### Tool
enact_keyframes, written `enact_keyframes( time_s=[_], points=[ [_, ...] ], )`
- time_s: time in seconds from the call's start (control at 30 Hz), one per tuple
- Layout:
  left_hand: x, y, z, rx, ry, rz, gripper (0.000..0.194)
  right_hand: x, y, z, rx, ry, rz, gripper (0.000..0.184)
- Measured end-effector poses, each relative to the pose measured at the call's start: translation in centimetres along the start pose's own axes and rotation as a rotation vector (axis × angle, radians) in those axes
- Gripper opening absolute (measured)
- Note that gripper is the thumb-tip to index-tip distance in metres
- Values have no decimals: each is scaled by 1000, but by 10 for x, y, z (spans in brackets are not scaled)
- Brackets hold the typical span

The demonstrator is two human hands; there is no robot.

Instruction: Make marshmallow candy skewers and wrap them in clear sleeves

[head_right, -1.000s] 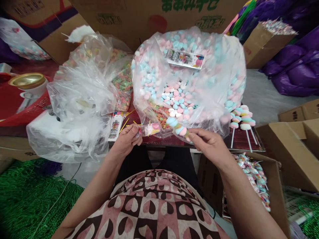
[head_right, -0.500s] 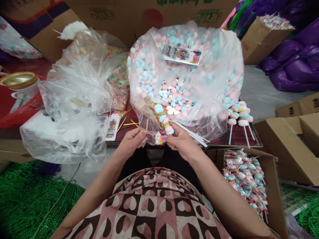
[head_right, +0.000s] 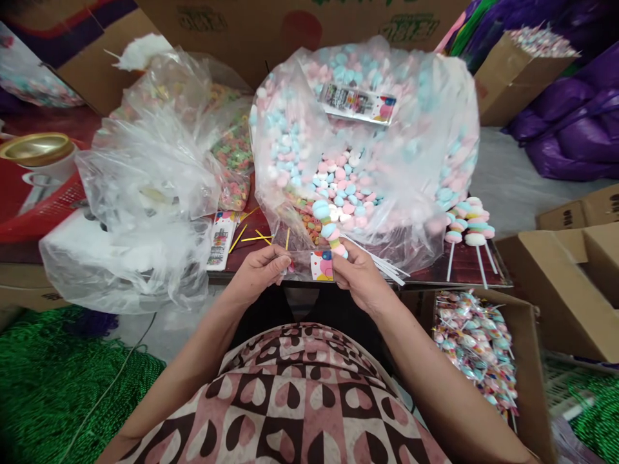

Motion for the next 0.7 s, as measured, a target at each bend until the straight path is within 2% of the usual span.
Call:
enact_keyframes(
  time_s=[0.17,0.33,0.43,0.57,0.7],
  points=[
    [0,5,3,-2,-27,7,36,-5,8,0,56,31,31,29],
    [-3,7,2,34,-27,2,38,-6,4,-3,39,15,-5,46],
    [-4,7,-1,105,-30,-33,40,-4,0,-6,33,5,2,50],
    [-5,8,-3,113,-70,0,44,-3,-3,-6,41,-67,50,46],
    [-5,10,-4,12,-108,34,48,-4,-2,-5,26,-102,76,37]
  ],
)
Point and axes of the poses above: each hand's wrist, its own x-axis towards the middle knuckle, its own z-axis out of the back of the hand, y = z × x, the point moved 6 cm from there along x, towards the middle knuckle, and after that the axes turned 8 degrees about -z, right-handed, at the moved point
